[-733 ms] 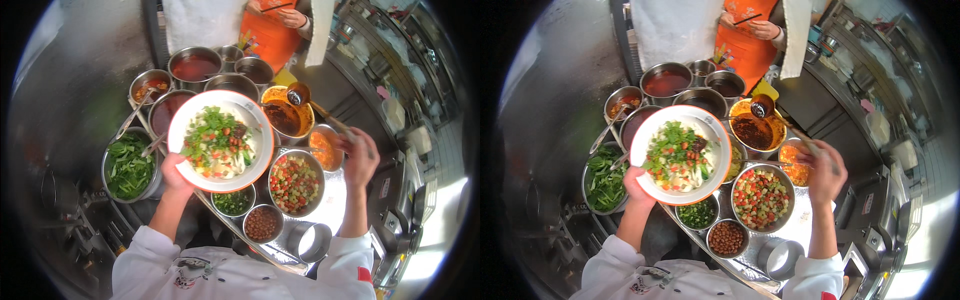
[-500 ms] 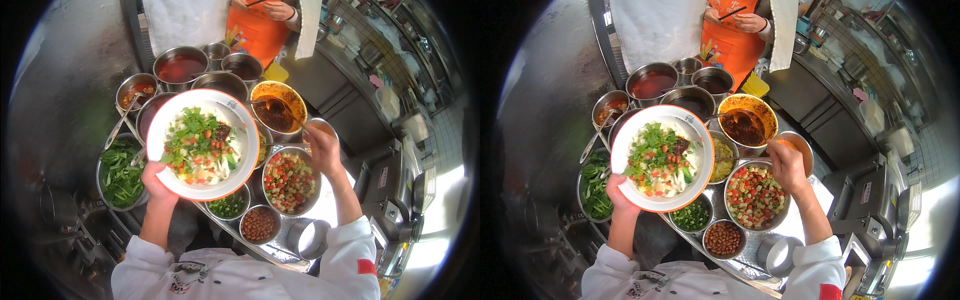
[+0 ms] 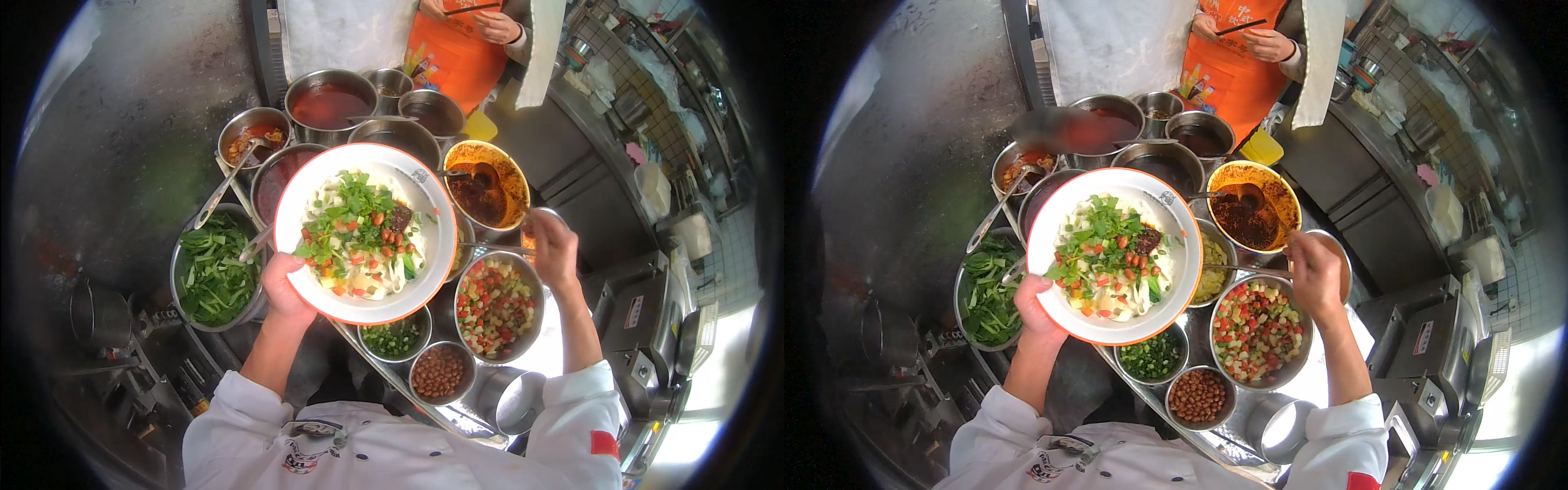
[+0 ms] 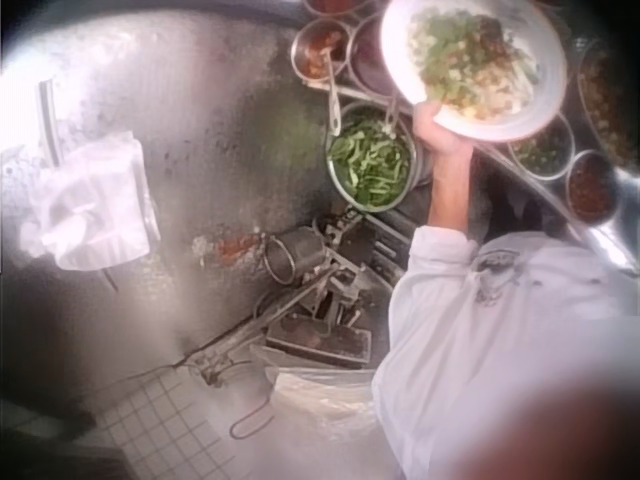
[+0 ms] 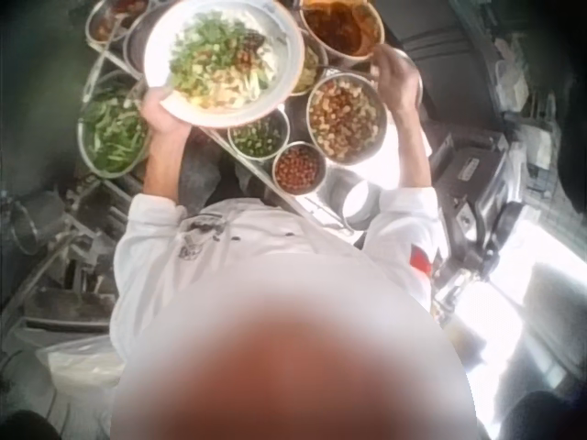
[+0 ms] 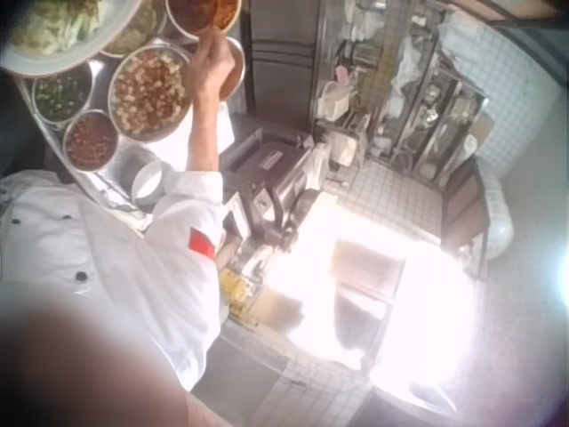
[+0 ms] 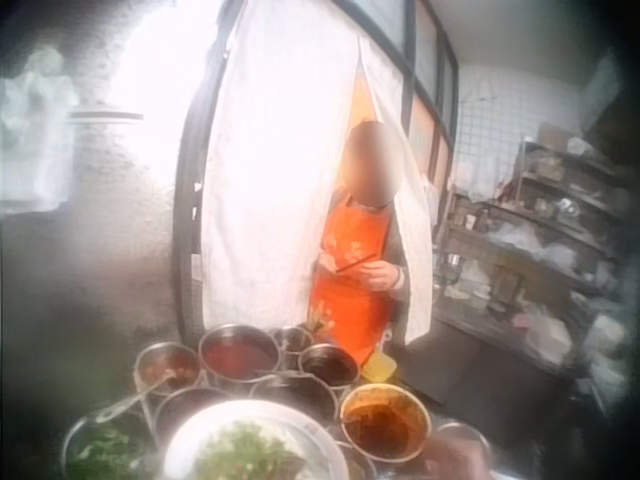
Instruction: The person assembles multiple noodle bowls by adding chopped vegetables, herbs, and sauces from various metal containers using a ladle. The person then briefly blanches noodles and bok choy in boiling water before returning to the assembly station to finish the bowls.
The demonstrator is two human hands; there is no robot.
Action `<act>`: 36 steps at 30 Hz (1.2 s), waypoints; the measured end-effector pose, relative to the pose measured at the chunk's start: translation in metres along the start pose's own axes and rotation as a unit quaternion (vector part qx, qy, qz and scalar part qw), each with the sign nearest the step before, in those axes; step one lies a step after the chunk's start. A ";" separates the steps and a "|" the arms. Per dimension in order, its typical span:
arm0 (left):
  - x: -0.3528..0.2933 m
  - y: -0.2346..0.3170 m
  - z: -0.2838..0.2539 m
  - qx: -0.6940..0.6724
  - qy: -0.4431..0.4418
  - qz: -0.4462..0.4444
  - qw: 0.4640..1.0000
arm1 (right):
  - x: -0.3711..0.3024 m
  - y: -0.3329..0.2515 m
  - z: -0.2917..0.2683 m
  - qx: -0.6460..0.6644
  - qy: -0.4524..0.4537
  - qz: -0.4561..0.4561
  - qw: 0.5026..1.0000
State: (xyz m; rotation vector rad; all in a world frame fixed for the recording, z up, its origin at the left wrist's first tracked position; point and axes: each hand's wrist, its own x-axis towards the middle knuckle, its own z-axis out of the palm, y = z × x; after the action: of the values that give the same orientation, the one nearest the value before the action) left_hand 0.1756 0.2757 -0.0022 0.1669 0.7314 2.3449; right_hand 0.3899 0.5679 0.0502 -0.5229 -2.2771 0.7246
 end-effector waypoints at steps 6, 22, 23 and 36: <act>0.002 -0.002 0.006 0.013 -0.011 0.007 1.000 | 0.015 0.013 -0.008 0.124 0.117 0.175 0.970; 0.002 -0.002 0.012 0.023 -0.013 0.000 1.000 | 0.071 0.043 0.030 0.210 0.172 0.279 0.921; 0.003 -0.003 0.012 0.014 -0.027 0.003 1.000 | 0.069 0.043 0.028 0.226 0.188 0.285 0.913; 0.017 -0.025 0.027 0.020 0.025 -0.015 0.999 | 0.048 0.022 -0.014 0.336 0.191 0.299 0.873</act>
State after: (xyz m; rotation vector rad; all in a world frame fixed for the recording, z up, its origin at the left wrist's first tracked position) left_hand 0.1850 0.3146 0.0054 0.1141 0.7990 2.3139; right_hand 0.3702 0.6161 0.0682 -0.9309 -1.3490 1.4857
